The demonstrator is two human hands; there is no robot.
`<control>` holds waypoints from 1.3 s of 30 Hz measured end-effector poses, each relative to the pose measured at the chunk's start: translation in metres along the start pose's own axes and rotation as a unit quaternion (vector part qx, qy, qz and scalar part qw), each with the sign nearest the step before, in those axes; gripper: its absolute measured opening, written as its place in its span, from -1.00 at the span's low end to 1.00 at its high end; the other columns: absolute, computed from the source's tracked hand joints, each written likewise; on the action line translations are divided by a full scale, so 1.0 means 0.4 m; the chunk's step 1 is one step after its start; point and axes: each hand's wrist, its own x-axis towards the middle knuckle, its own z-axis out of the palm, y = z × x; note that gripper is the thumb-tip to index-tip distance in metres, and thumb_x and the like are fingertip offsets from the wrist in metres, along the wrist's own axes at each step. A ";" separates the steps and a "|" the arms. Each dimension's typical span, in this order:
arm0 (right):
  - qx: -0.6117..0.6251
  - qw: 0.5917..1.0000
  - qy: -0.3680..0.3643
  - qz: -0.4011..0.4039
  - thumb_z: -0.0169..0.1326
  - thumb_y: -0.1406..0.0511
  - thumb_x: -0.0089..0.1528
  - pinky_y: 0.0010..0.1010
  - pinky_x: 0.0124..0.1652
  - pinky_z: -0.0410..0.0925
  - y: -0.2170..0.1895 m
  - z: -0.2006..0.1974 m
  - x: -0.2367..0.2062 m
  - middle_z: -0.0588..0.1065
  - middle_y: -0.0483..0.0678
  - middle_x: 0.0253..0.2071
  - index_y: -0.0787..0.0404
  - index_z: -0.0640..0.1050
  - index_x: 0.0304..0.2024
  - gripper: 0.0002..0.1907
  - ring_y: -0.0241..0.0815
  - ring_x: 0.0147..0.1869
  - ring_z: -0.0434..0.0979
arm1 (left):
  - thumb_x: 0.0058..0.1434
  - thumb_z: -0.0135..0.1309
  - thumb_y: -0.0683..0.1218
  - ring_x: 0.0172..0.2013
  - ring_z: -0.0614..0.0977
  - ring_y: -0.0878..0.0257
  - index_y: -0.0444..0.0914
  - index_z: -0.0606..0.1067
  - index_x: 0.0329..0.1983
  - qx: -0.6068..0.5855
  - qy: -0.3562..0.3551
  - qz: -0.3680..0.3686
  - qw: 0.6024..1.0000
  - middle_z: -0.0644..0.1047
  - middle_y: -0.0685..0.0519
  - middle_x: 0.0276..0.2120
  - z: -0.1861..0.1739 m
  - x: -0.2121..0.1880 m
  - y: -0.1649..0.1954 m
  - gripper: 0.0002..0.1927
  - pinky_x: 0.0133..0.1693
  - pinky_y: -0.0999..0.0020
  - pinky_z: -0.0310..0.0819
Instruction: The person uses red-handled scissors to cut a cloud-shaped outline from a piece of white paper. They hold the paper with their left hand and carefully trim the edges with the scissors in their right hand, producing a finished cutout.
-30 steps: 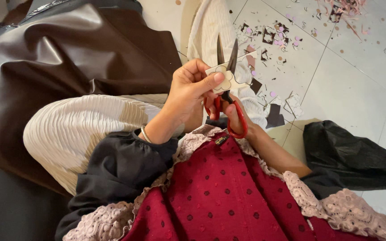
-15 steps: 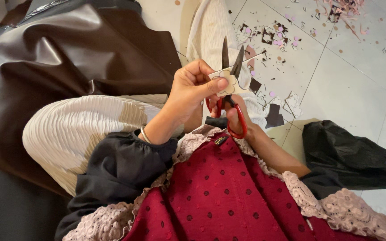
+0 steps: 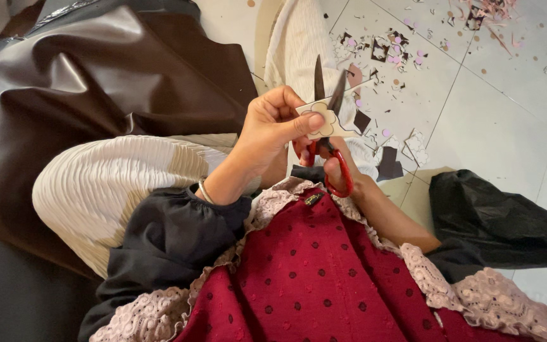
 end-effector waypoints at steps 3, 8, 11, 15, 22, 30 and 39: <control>0.005 1.000 -0.009 0.001 -0.08 -0.51 0.09 -0.39 -0.05 0.32 0.003 -0.011 -0.005 0.33 -0.10 -0.11 0.23 0.33 0.03 0.01 -0.29 -0.08 0.36 | 0.24 0.30 -0.22 -0.59 0.58 0.34 -0.32 0.44 -0.33 0.001 -0.003 -0.012 1.000 0.60 -0.03 -0.49 0.006 0.001 -0.004 -0.78 -0.57 0.42 0.51; -0.005 1.000 -0.003 0.015 -0.09 -0.53 0.07 -0.37 -0.06 0.33 0.008 -0.020 -0.011 0.33 -0.10 -0.11 0.24 0.35 0.04 0.04 -0.27 -0.09 0.38 | 0.23 0.29 -0.23 -0.58 0.59 0.34 -0.31 0.43 -0.34 -0.009 -0.002 -0.010 1.000 0.59 -0.03 -0.50 0.008 0.004 -0.004 -0.78 -0.58 0.40 0.53; -0.015 1.000 -0.004 0.010 -0.10 -0.52 0.09 -0.38 -0.09 0.35 0.006 -0.021 -0.011 0.35 -0.10 -0.12 0.24 0.37 0.02 0.03 -0.27 -0.11 0.40 | 0.25 0.30 -0.24 -0.55 0.59 0.34 -0.32 0.43 -0.32 0.007 0.006 -0.011 1.000 0.58 -0.02 -0.47 0.008 0.002 -0.002 -0.78 -0.54 0.39 0.54; -0.021 1.000 -0.003 0.004 -0.11 -0.52 0.09 -0.41 -0.15 0.34 0.000 -0.022 -0.005 0.36 -0.09 -0.15 0.26 0.37 0.05 0.05 -0.27 -0.17 0.39 | 0.23 0.29 -0.23 -0.55 0.62 0.30 -0.32 0.43 -0.33 -0.013 -0.010 -0.012 1.000 0.61 -0.04 -0.46 0.009 0.001 0.002 -0.78 -0.55 0.36 0.56; -0.002 0.999 -0.053 -0.003 -0.12 -0.50 0.16 -0.33 0.02 0.30 -0.011 -0.025 0.000 0.36 -0.07 -0.09 0.23 0.41 -0.04 -0.04 -0.22 -0.03 0.35 | 0.22 0.31 -0.23 -0.58 0.59 0.32 -0.31 0.43 -0.32 0.009 -0.001 -0.018 1.000 0.60 -0.05 -0.47 0.009 0.002 0.000 -0.76 -0.56 0.40 0.50; -0.006 1.000 -0.028 0.007 -0.10 -0.52 0.10 -0.33 -0.01 0.30 -0.028 -0.022 -0.003 0.34 -0.08 -0.09 0.24 0.37 0.06 0.03 -0.22 -0.04 0.35 | 0.22 0.32 -0.21 -0.57 0.60 0.31 -0.31 0.43 -0.33 0.008 -0.006 -0.015 1.000 0.60 -0.05 -0.47 0.009 0.001 0.004 -0.76 -0.54 0.40 0.53; -0.033 0.999 -0.038 0.017 -0.12 -0.52 0.11 -0.35 -0.04 0.30 -0.001 -0.058 -0.014 0.37 -0.11 -0.12 0.24 0.38 0.13 0.06 -0.24 -0.08 0.37 | 0.23 0.31 -0.22 -0.51 0.65 0.27 -0.33 0.45 -0.31 -0.006 -0.024 -0.011 1.000 0.62 -0.05 -0.42 0.000 0.000 0.002 -0.78 -0.49 0.36 0.59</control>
